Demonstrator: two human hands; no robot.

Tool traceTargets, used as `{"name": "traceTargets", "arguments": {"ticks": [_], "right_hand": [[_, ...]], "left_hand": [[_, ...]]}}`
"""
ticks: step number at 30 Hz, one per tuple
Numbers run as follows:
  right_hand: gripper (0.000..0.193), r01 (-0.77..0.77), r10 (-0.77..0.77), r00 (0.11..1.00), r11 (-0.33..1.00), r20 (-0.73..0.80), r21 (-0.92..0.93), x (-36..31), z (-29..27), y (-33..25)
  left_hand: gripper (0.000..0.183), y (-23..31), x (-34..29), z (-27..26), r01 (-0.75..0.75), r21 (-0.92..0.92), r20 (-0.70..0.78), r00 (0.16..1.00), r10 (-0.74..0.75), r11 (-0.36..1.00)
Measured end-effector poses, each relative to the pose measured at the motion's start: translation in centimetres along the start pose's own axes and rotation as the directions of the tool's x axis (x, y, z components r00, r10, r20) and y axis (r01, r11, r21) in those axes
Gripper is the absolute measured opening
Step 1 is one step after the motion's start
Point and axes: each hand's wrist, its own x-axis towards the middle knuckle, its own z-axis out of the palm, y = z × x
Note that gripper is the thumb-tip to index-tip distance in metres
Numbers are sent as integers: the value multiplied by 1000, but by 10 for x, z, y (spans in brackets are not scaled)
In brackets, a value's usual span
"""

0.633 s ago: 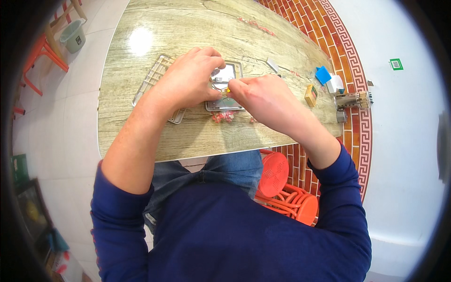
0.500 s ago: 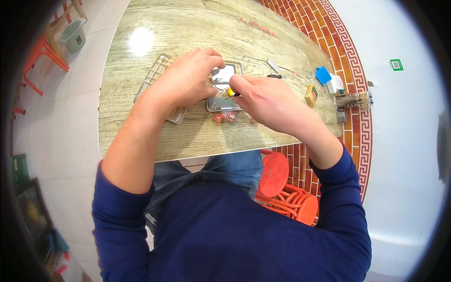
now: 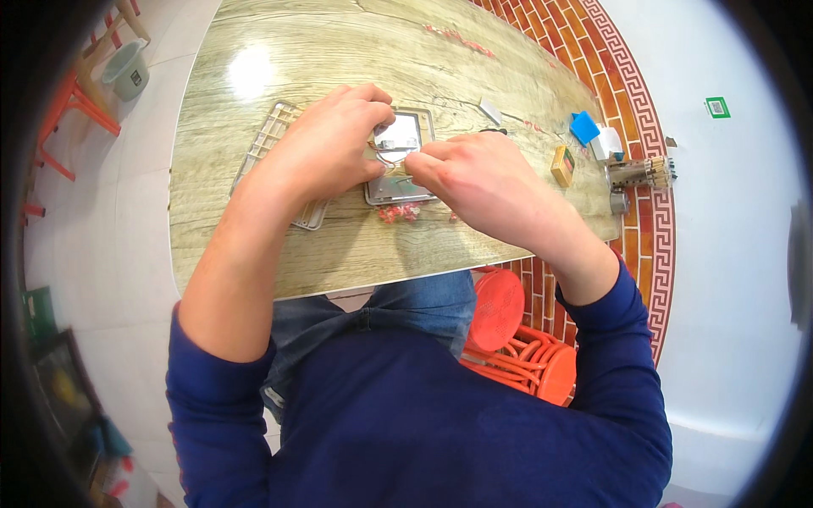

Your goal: The person opens a small electronic device and uses a screwdriver to tighten screws on a circuit board inside. They adjust wires and components within the housing, then close the device.

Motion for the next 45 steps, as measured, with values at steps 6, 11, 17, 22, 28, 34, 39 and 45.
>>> {"name": "traceTargets", "arguments": {"ticks": [6,11,17,22,28,34,39,45], "right_hand": [[12,-20,20,1000,1000,21,14,7,-2,2],[10,-34,34,999,999,1,14,5,-2,1],[14,-109,122,990,981,-74,158,-4,16,4],[21,-108,171,957,960,-234,259,-11,35,-3],[24,-102,223,919,931,-324,351,-23,47,-8],[25,-50,230,886,911,-403,410,-39,65,-13],[25,-56,281,831,901,-480,430,-48,87,-25],[22,-103,426,766,821,-482,561,-50,107,-37]], "left_hand": [[59,1,0,-2,-14,-10,-2,1000,14,1000],[59,1,0,-2,-20,-23,-2,1000,20,1000],[60,2,-3,-2,-20,-68,-22,1000,19,997],[60,10,-7,-4,9,-83,-21,1000,-11,997],[59,19,-5,-14,-2,59,-70,998,6,998],[60,29,-1,-22,169,-33,-43,984,-170,985],[62,38,4,-24,261,-210,-12,963,-269,942],[60,34,6,-31,105,-96,-33,994,-108,990]]}}
